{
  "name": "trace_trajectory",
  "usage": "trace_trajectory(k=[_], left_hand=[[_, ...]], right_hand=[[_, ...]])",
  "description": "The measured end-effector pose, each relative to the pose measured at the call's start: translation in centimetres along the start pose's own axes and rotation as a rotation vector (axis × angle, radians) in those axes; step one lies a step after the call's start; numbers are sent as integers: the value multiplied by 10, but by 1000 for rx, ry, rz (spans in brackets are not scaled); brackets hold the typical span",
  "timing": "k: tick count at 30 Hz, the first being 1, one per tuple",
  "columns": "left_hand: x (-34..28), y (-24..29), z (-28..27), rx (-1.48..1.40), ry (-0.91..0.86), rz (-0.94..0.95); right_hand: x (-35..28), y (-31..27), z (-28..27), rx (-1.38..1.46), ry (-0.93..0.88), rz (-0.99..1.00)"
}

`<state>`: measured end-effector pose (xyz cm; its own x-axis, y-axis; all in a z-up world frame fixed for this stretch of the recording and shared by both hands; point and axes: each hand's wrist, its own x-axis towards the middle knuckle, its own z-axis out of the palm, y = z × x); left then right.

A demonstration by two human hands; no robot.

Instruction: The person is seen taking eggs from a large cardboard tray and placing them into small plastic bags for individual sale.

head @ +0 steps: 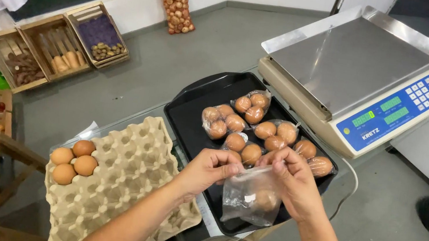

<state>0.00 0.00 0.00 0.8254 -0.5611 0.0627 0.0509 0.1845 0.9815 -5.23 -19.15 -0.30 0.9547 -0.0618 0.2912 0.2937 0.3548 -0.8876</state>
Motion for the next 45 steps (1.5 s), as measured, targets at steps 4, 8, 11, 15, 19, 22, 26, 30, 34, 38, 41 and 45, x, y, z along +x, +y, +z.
trace_trajectory(k=[4, 8, 11, 15, 19, 22, 26, 30, 34, 38, 41, 45], left_hand=[[6, -22, -7, -53, -26, -15], [1, 2, 2, -408, -6, -38], [2, -11, -2, -663, -126, -121], [6, -12, -17, -608, -154, -165], [-4, -12, -5, -396, -283, -267], [-4, -23, -6, -386, -354, -228], [-3, -22, -18, -600, -336, -220], [-26, 31, 4, -716, -394, -357], [-16, 35, -7, -392, -787, -538], [-9, 68, 1, 604, -857, -294], [-11, 93, 14, 1309, -802, -165], [-12, 39, 3, 1832, -715, 96]], right_hand=[[5, 20, -11, 127, -4, -28], [3, 40, -17, 86, 21, -32], [7, 53, -22, 86, -132, 112], [4, 43, -26, 14, -197, 130], [14, 64, -51, 247, -19, 154], [11, 59, -39, 473, -55, 258], [6, 34, -13, 339, -142, 321], [9, 33, -31, 209, -456, 261], [19, -15, -27, -35, -1192, 233], [20, -52, 3, 5, -1166, -32], [11, -53, 9, -373, -1036, -200], [-2, -15, 3, -1233, -963, -431]])
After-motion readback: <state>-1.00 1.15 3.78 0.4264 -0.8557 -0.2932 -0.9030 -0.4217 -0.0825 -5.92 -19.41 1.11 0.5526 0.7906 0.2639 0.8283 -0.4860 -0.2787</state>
